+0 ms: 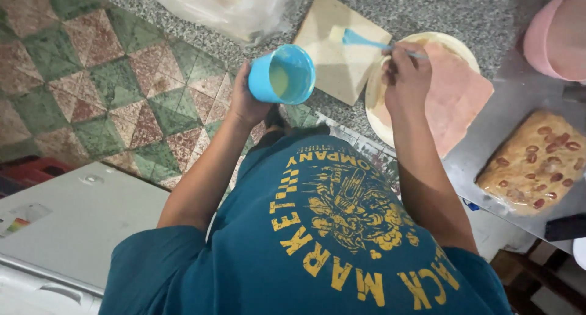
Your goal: The person is preparing food by layering ham slices onto dough and then brushing another piece of dough with a liquid using a small brush.
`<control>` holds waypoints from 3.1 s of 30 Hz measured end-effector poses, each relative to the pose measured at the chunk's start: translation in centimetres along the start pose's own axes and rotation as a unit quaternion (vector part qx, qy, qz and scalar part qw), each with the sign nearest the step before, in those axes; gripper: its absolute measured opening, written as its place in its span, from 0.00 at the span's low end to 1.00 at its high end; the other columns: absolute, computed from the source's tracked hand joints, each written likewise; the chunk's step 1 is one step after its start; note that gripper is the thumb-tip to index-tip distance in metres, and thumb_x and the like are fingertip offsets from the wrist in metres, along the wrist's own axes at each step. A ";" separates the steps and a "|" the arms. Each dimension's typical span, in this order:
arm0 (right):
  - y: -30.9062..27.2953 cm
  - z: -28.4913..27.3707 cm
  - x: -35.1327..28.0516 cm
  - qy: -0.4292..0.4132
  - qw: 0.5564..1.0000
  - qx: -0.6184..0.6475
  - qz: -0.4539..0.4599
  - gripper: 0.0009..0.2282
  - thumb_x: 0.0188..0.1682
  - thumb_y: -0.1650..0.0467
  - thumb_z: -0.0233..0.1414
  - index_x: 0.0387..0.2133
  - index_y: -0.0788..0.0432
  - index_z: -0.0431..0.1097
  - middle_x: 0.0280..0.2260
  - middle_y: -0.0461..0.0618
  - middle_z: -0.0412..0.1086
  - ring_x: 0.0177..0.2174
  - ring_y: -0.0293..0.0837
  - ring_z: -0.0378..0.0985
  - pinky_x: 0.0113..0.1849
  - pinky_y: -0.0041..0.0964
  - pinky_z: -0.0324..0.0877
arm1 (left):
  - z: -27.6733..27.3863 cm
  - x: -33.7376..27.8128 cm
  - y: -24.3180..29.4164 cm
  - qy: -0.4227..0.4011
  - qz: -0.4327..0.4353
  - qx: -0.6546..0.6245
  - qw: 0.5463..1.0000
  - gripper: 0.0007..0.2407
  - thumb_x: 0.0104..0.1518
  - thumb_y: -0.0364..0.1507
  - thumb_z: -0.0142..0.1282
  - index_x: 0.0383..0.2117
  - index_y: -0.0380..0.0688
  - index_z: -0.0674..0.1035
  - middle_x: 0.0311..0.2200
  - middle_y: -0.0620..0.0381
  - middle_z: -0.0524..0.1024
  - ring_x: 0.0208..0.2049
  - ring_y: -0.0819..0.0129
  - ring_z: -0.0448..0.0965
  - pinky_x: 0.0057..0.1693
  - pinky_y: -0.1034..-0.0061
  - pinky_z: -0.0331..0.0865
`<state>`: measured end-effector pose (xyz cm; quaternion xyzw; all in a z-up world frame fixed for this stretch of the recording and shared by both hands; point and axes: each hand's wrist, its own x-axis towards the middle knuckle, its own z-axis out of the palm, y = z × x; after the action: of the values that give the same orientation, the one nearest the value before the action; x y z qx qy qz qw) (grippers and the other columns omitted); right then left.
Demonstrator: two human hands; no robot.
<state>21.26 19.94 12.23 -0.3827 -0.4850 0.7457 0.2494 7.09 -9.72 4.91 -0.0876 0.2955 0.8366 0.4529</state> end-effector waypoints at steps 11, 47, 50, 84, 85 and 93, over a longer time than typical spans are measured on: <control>6.3 5.9 5.6 0.093 0.974 -0.205 0.001 0.03 0.50 0.75 0.52 0.36 0.59 0.70 0.31 0.51 0.75 0.27 0.38 0.81 0.24 0.29 0.78 | -1.4 -1.8 4.9 0.018 -0.062 -0.015 0.998 0.25 0.57 0.51 0.49 0.55 0.51 0.76 0.56 0.45 0.71 0.53 0.45 0.72 0.52 0.46 0.70; 9.7 3.4 3.9 -0.194 0.648 -0.666 -0.315 0.14 0.64 0.67 0.47 0.62 0.48 0.70 0.59 0.47 0.69 0.54 0.47 0.74 0.54 0.45 0.69 | -3.3 -0.6 4.8 0.006 -0.085 -0.032 0.996 0.28 0.56 0.53 0.52 0.61 0.57 0.75 0.56 0.47 0.76 0.57 0.44 0.74 0.65 0.46 0.63; 10.1 4.0 4.4 -0.186 0.638 -0.692 -0.283 0.15 0.64 0.65 0.47 0.62 0.44 0.69 0.59 0.45 0.69 0.54 0.47 0.74 0.54 0.45 0.68 | -3.2 -0.1 4.9 0.021 -0.081 -0.036 0.996 0.28 0.54 0.53 0.53 0.60 0.57 0.76 0.55 0.47 0.77 0.56 0.43 0.75 0.65 0.47 0.63; 0.4 7.1 -4.9 -0.104 0.985 -0.018 0.139 0.06 0.54 0.73 0.55 0.38 0.64 0.69 0.32 0.61 0.79 0.16 0.38 0.76 0.14 0.23 0.61 | 0.5 1.4 2.8 -0.040 -0.023 0.015 0.999 0.31 0.53 0.54 0.57 0.60 0.51 0.73 0.59 0.44 0.71 0.58 0.46 0.72 0.58 0.51 0.71; 0.7 6.2 -4.5 -0.105 0.985 -0.020 0.138 0.06 0.54 0.73 0.55 0.38 0.64 0.69 0.32 0.61 0.79 0.16 0.38 0.76 0.14 0.23 0.61 | -0.4 1.4 2.4 -0.041 -0.022 0.014 0.999 0.31 0.53 0.54 0.57 0.60 0.51 0.73 0.59 0.44 0.71 0.58 0.46 0.72 0.58 0.51 0.71; -1.2 4.9 -1.0 -0.001 0.994 -0.095 0.043 0.14 0.49 0.70 0.54 0.45 0.68 0.73 0.35 0.60 0.80 0.21 0.40 0.80 0.19 0.27 0.69 | -3.6 -0.3 2.3 -0.016 -0.005 -0.009 1.000 0.31 0.53 0.54 0.55 0.60 0.50 0.72 0.61 0.45 0.68 0.59 0.47 0.70 0.58 0.52 0.69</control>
<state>17.91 17.04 14.79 -0.4245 -0.5372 0.7067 0.1786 4.96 -12.93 3.07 -0.0794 0.2802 0.8384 0.4607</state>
